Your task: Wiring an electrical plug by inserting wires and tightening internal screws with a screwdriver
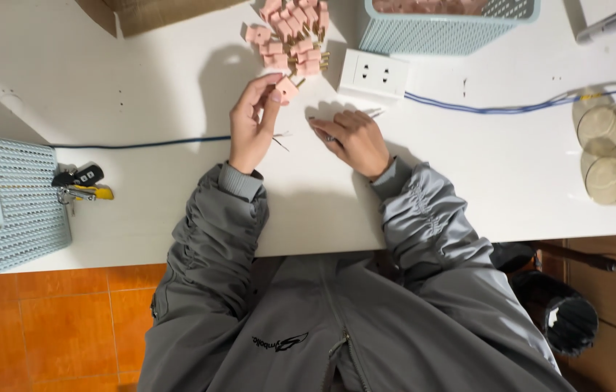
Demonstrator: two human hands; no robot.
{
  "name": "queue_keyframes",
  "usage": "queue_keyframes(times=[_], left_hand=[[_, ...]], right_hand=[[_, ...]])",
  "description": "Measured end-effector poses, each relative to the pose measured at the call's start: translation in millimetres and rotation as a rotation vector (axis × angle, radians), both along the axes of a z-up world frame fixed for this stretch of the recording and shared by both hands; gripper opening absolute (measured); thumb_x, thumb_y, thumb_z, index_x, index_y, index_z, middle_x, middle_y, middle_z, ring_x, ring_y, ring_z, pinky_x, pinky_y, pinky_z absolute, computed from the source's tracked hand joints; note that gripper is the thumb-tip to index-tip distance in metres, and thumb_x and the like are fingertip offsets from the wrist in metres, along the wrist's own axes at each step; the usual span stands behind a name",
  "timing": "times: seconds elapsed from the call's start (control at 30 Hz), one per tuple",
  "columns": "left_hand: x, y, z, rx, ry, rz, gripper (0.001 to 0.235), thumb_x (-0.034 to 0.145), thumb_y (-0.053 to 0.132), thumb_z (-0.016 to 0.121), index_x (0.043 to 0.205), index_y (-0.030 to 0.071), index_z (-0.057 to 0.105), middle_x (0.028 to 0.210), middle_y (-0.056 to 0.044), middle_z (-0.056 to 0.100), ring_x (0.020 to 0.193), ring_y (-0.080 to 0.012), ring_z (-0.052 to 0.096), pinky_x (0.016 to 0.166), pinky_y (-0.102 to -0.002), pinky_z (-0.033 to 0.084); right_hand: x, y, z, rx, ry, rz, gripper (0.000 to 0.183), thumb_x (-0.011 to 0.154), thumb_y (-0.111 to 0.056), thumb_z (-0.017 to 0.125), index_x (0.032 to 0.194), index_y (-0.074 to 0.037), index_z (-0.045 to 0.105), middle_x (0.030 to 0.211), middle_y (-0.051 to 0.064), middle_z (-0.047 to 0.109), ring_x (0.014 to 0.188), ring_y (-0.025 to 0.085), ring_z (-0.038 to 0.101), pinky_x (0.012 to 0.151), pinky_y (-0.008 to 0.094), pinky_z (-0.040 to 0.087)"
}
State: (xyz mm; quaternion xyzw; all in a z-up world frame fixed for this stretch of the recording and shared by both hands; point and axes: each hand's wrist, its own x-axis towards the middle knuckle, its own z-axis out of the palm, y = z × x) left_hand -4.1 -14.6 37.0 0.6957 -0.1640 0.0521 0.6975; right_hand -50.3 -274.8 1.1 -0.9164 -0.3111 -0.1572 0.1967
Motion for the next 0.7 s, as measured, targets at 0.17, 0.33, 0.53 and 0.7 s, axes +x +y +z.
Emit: queue_keyframes(times=[0.17,0.33,0.53,0.7], left_hand=[[6,-3,-17,-0.123,-0.044,0.000,0.028,0.122,0.012,0.066,0.148,0.003,0.071,0.129,-0.018,0.079,0.110,-0.0191,0.075,0.101,-0.042,0.072],[4,-1,-21,-0.111,-0.051,-0.010,0.029,0.122,0.016,0.066,0.149,0.006,0.071,0.133,-0.017,0.080,0.110,-0.0183,0.077,0.104,-0.042,0.071],[2,-5,-14,-0.066,-0.099,-0.006,0.027,0.122,0.016,0.067,0.146,0.005,0.073,0.122,-0.015,0.081,0.103,-0.0198,0.081,0.099,-0.043,0.070],[-1,-8,-16,-0.040,-0.107,-0.041,0.027,0.121,0.016,0.069,0.145,0.006,0.073,0.122,-0.016,0.081,0.101,-0.0201,0.081,0.099,-0.042,0.069]], right_hand=[[5,5,1,0.104,-0.091,0.032,0.030,0.123,-0.029,0.061,0.121,-0.011,0.085,0.080,0.007,0.065,0.075,0.032,0.070,0.069,0.043,0.054],[4,6,-5,0.100,-0.112,0.037,0.025,0.121,-0.027,0.064,0.118,-0.012,0.084,0.080,0.006,0.066,0.076,0.031,0.072,0.069,0.042,0.055],[-2,5,4,0.015,0.109,-0.083,0.013,0.105,-0.018,0.079,0.114,-0.008,0.078,0.085,0.009,0.075,0.084,0.033,0.077,0.079,0.045,0.058],[-10,4,16,0.030,0.202,-0.124,0.010,0.106,-0.017,0.080,0.114,-0.011,0.079,0.092,0.010,0.079,0.092,0.034,0.080,0.084,0.045,0.060]])
